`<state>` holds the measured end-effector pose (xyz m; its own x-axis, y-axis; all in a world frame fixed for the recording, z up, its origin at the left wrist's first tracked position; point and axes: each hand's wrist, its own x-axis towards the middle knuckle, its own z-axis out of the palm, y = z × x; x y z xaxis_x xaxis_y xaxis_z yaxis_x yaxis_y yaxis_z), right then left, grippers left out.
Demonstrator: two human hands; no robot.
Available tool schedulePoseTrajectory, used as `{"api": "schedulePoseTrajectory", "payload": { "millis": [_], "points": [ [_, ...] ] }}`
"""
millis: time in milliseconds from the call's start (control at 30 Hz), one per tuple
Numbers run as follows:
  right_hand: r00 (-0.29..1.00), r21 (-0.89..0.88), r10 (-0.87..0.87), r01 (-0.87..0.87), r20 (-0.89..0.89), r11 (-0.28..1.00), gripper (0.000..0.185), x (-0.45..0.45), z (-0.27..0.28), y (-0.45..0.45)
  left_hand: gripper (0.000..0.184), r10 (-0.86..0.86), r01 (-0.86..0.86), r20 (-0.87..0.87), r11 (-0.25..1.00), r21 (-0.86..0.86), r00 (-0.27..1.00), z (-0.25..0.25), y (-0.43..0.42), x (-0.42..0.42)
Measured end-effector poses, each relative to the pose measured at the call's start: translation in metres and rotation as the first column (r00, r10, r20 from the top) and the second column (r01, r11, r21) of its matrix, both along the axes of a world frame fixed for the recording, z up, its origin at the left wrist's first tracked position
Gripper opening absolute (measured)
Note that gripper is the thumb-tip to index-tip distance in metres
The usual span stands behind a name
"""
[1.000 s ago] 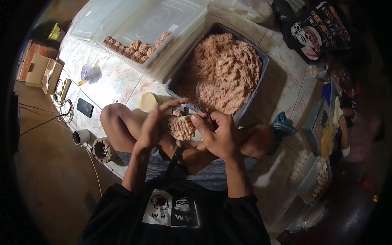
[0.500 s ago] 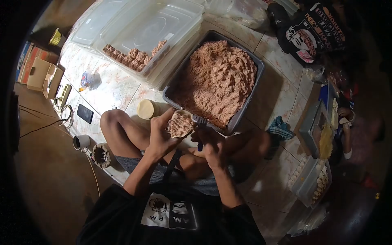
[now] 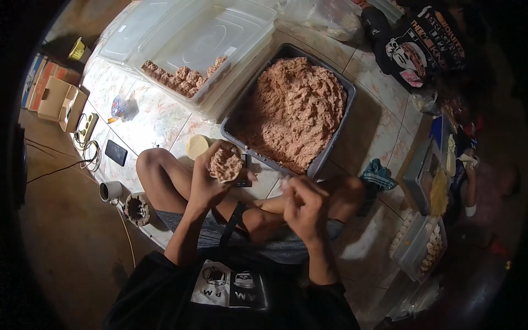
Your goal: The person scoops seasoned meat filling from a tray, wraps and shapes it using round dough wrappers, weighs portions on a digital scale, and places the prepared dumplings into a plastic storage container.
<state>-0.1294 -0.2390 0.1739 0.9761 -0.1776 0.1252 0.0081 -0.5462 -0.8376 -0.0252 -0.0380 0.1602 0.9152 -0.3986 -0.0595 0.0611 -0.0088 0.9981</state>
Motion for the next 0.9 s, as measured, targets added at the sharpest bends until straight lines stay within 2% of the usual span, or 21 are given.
{"api": "schedulePoseTrajectory", "payload": {
  "millis": [33, 67, 100, 167, 200, 233, 267, 300, 367, 433, 467, 500, 533, 600, 633, 667, 733, 767, 800, 867, 900],
  "points": [
    [0.998, 0.054, 0.052, -0.051, -0.025, 0.997, 0.01, 0.002, 0.007, 0.005, 0.035, 0.006, -0.01, -0.049, 0.997, -0.07, 0.999, 0.004, -0.001, -0.001],
    [0.986, 0.024, 0.115, -0.119, 0.124, 0.993, 0.011, 0.006, 0.015, 0.024, 0.042, -0.142, 0.103, 0.254, 0.981, 0.162, 0.957, -0.007, 0.0, -0.002],
    [0.973, 0.028, 0.093, -0.101, 0.211, 0.994, 0.011, 0.008, 0.007, 0.034, 0.049, -0.146, 0.125, 0.221, 0.987, 0.104, 0.964, -0.007, -0.005, -0.006],
    [0.993, -0.031, 0.086, -0.083, 0.086, 0.996, 0.014, 0.006, 0.02, 0.021, 0.059, -0.024, 0.02, 0.211, 1.0, 0.017, 0.977, -0.013, -0.007, -0.004],
    [0.994, -0.081, -0.025, 0.034, 0.102, 0.996, 0.014, 0.004, 0.02, 0.017, 0.063, 0.022, -0.021, 0.18, 1.0, -0.007, 0.983, -0.009, -0.006, -0.004],
    [0.989, -0.2, -0.042, 0.07, 0.142, 0.977, 0.013, 0.003, 0.018, 0.013, 0.068, 0.067, -0.063, 0.151, 0.998, -0.03, 0.986, -0.002, -0.006, -0.003],
    [0.987, -0.231, 0.013, 0.024, 0.159, 0.973, 0.013, 0.003, 0.018, 0.017, 0.073, 0.116, -0.109, 0.125, 0.992, -0.057, 0.985, 0.003, -0.006, 0.0],
    [0.983, -0.265, 0.073, -0.026, 0.169, 0.964, 0.014, 0.002, 0.019, 0.02, 0.076, 0.037, -0.029, 0.174, 0.998, -0.046, 0.984, 0.001, -0.004, 0.002],
    [0.981, -0.265, 0.067, -0.017, 0.181, 0.964, 0.008, 0.0, 0.014, 0.02, 0.084, -0.133, 0.14, 0.255, 0.99, -0.01, 0.958, -0.009, 0.003, 0.002],
    [0.989, -0.293, 0.05, -0.007, 0.138, 0.956, 0.002, 0.001, 0.026, 0.011, 0.081, -0.015, 0.034, 0.175, 0.994, -0.107, 0.984, -0.009, 0.004, -0.004],
    [0.993, -0.266, 0.05, -0.019, 0.11, 0.964, 0.006, 0.001, 0.024, 0.01, 0.082, 0.028, -0.009, 0.141, 0.991, -0.135, 0.99, -0.005, 0.006, -0.005],
    [0.995, -0.15, 0.055, -0.041, 0.087, 0.988, 0.006, 0.001, 0.021, 0.01, 0.083, 0.067, -0.049, 0.106, 0.986, -0.16, 0.992, -0.003, 0.008, -0.006],
    [0.996, -0.034, 0.061, -0.059, 0.069, 0.998, 0.006, 0.001, 0.018, 0.009, 0.066, 0.088, -0.074, 0.028, 0.944, -0.32, 0.996, -0.006, 0.004, -0.007],
    [0.989, 0.131, 0.096, -0.11, 0.113, 0.985, 0.011, 0.004, 0.012, 0.011, 0.053, -0.082, 0.111, 0.236, 0.987, -0.116, 0.968, -0.003, 0.007, 0.002],
    [0.981, 0.042, 0.16, -0.165, 0.106, 0.985, 0.009, 0.006, 0.024, 0.017, 0.047, -0.179, 0.188, 0.313, 0.982, 0.001, 0.933, -0.001, 0.009, 0.003],
    [0.979, 0.019, 0.165, -0.169, 0.122, 0.985, 0.008, 0.003, 0.016, 0.022, 0.034, -0.246, 0.242, 0.266, 0.969, 0.047, 0.932, 0.004, 0.01, -0.001],
    [0.973, -0.049, 0.112, -0.104, 0.201, 0.993, 0.009, 0.005, 0.011, 0.028, 0.033, -0.205, 0.194, 0.109, 0.975, 0.108, 0.973, -0.004, 0.01, -0.003],
    [0.99, -0.081, 0.1, -0.092, 0.099, 0.992, 0.005, 0.004, 0.016, 0.021, 0.033, -0.178, 0.171, 0.036, 0.975, 0.144, 0.983, -0.006, 0.01, -0.002],
    [0.996, -0.129, 0.03, -0.018, 0.089, 0.991, 0.003, 0.004, 0.019, 0.016, 0.033, -0.147, 0.149, -0.073, 0.989, 0.019, 0.986, 0.001, 0.009, -0.002],
    [0.996, -0.144, -0.06, 0.07, 0.07, 0.987, 0.008, 0.001, 0.019, 0.004, 0.034, -0.199, 0.199, 0.01, 0.98, 0.03, 0.98, 0.011, 0.014, 0.0],
    [0.997, -0.093, 0.005, 0.003, 0.083, 0.996, 0.008, 0.001, 0.021, 0.004, 0.034, -0.219, 0.217, 0.055, 0.976, 0.035, 0.974, 0.013, 0.015, 0.001]
  ]
}}
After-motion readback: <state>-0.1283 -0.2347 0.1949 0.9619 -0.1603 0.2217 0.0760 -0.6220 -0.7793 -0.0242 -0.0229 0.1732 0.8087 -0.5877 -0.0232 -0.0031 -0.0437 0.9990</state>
